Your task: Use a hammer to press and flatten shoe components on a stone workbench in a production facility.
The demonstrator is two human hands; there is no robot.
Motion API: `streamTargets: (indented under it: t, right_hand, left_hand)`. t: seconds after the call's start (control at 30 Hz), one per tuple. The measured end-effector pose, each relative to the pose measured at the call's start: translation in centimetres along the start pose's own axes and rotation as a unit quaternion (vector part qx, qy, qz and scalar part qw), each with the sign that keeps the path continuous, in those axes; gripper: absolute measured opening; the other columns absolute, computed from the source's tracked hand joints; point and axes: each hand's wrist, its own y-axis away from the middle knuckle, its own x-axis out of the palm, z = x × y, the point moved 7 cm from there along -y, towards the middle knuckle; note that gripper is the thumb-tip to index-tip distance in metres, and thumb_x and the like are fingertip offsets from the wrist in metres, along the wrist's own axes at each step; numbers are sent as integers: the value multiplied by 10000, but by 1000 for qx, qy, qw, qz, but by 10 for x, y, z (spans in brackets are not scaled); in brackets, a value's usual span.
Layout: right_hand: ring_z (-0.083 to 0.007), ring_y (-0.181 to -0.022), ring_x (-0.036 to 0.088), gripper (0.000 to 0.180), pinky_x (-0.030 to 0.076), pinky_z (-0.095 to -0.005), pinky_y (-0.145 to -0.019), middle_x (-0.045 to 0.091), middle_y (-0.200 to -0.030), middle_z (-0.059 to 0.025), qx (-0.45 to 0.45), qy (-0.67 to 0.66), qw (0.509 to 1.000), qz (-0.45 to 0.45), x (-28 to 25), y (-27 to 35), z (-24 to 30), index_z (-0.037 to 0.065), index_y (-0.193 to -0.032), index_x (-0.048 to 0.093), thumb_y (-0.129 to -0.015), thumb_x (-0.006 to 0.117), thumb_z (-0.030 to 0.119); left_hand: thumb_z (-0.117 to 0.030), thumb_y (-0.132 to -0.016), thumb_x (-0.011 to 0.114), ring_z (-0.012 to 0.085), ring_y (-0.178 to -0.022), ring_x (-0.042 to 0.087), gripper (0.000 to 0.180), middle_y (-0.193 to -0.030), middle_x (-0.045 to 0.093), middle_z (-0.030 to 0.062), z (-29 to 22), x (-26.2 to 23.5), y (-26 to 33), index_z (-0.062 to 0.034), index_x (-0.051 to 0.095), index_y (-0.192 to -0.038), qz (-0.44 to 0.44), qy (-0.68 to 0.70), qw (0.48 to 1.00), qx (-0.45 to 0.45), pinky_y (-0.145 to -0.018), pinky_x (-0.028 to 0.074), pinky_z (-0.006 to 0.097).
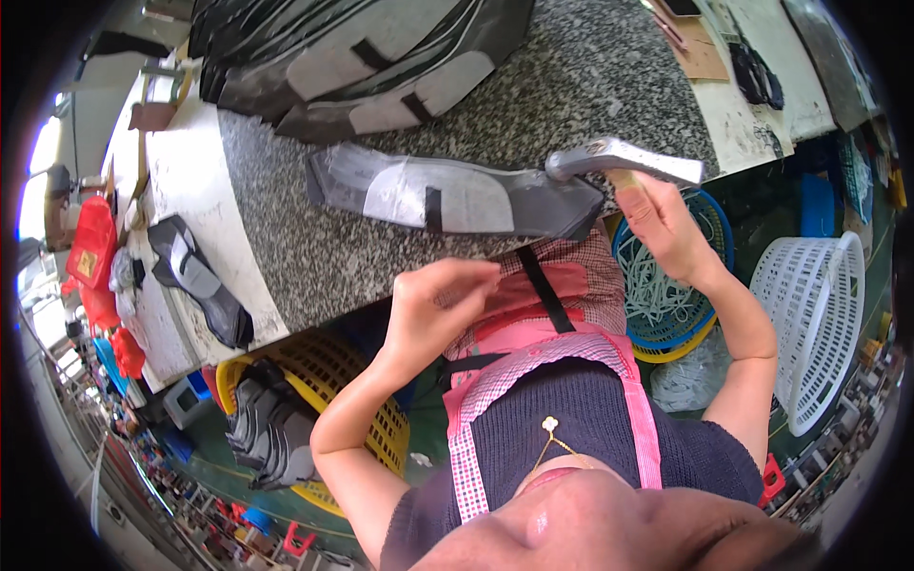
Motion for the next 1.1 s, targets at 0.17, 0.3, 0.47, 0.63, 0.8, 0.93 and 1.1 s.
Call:
streamTargets:
  t: [0.17,0.3,0.47,0.63,0.8,0.93,1.1]
  right_hand:
    - [-57,-641,340,486,312,-242,-564,408,-698,42,68,-48,997,4,5,5,-14,-5,-1377,515,-1057,427,351]
    - [-7,-493,274,434,212,-193,-433,328,-616,78,60,-79,995,-23,6,6,-21,83,-858,461,-1042,428,475]
    - [-6,-516,273,367,206,-198,-447,330,-637,80,117,-118,986,-18,3,11,-28,80,-880,486,-1056,440,399]
    - [2,-475,263,406,196,-188,-412,328,-598,82,92,-116,989,-13,4,7,-35,74,-885,472,-1064,394,430]
    - [4,-465,264,428,200,-185,-408,330,-593,80,79,-102,991,-19,3,7,-34,62,-880,463,-1064,386,440]
    - [4,-458,266,425,201,-183,-402,330,-585,79,84,-107,990,-28,3,8,-35,66,-878,465,-1063,389,440]
    - [4,-459,277,407,205,-183,-405,334,-585,78,86,-112,990,-29,3,11,-37,77,-876,477,-1062,403,431]
  left_hand:
    - [2,-949,622,148,-926,688,261,-1031,712,118,15,-2,14,68,624,-1202,-96,227,967,-67,-850,562,269]
    - [-3,-961,606,161,-945,682,263,-1057,699,134,24,-9,30,64,625,-1214,-136,265,953,-55,-862,557,276]
    - [-17,-972,592,169,-924,689,251,-1053,695,144,39,-20,57,69,631,-1205,-208,284,935,-42,-844,564,278]
    - [-22,-945,635,171,-909,691,242,-1027,713,142,103,-31,100,69,652,-1169,-332,235,909,-91,-876,546,291]
    - [62,-745,669,194,-975,681,323,-1044,699,128,171,-17,120,52,675,-1067,-352,28,926,-133,-890,525,282]
    - [-25,-779,653,390,-1176,576,548,-1251,618,205,176,27,112,-25,549,-1317,-214,-297,930,-42,-1018,462,419]
    - [-108,-790,617,400,-967,632,354,-1023,652,226,157,35,126,-17,575,-1130,-20,-341,935,-91,-811,515,479]
